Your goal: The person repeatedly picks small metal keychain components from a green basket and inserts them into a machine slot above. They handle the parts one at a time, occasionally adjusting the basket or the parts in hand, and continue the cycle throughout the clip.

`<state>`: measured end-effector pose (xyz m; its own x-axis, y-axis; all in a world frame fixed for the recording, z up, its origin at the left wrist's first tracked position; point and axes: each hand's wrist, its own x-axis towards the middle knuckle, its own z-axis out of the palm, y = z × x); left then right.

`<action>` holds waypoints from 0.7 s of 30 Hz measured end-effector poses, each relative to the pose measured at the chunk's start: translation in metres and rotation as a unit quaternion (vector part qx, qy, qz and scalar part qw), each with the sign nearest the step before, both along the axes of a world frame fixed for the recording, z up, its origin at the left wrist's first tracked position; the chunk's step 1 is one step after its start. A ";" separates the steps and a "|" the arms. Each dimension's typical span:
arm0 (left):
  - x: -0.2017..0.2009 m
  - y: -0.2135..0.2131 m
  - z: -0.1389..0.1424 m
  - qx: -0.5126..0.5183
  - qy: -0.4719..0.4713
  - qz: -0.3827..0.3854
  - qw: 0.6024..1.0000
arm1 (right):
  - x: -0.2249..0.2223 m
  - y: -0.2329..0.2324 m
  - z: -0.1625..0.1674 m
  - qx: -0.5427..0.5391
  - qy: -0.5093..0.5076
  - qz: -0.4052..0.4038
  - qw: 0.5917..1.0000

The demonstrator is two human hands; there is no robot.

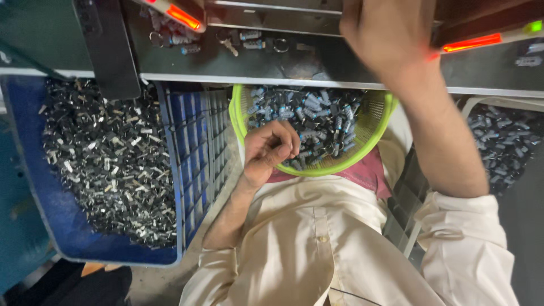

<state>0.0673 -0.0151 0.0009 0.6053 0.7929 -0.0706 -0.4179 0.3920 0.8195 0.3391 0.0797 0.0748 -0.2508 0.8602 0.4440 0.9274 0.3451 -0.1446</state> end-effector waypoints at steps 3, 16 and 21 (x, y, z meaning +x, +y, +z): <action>0.000 0.007 0.007 0.148 0.038 0.025 0.988 | -0.011 -0.046 0.011 0.004 0.102 0.040 0.994; 0.029 0.021 0.040 0.291 0.268 0.071 0.916 | -0.078 -0.158 -0.069 -0.124 0.496 -0.045 0.858; 0.026 0.018 0.032 0.250 0.280 0.056 0.925 | -0.078 -0.148 -0.069 -0.098 0.695 -0.038 0.711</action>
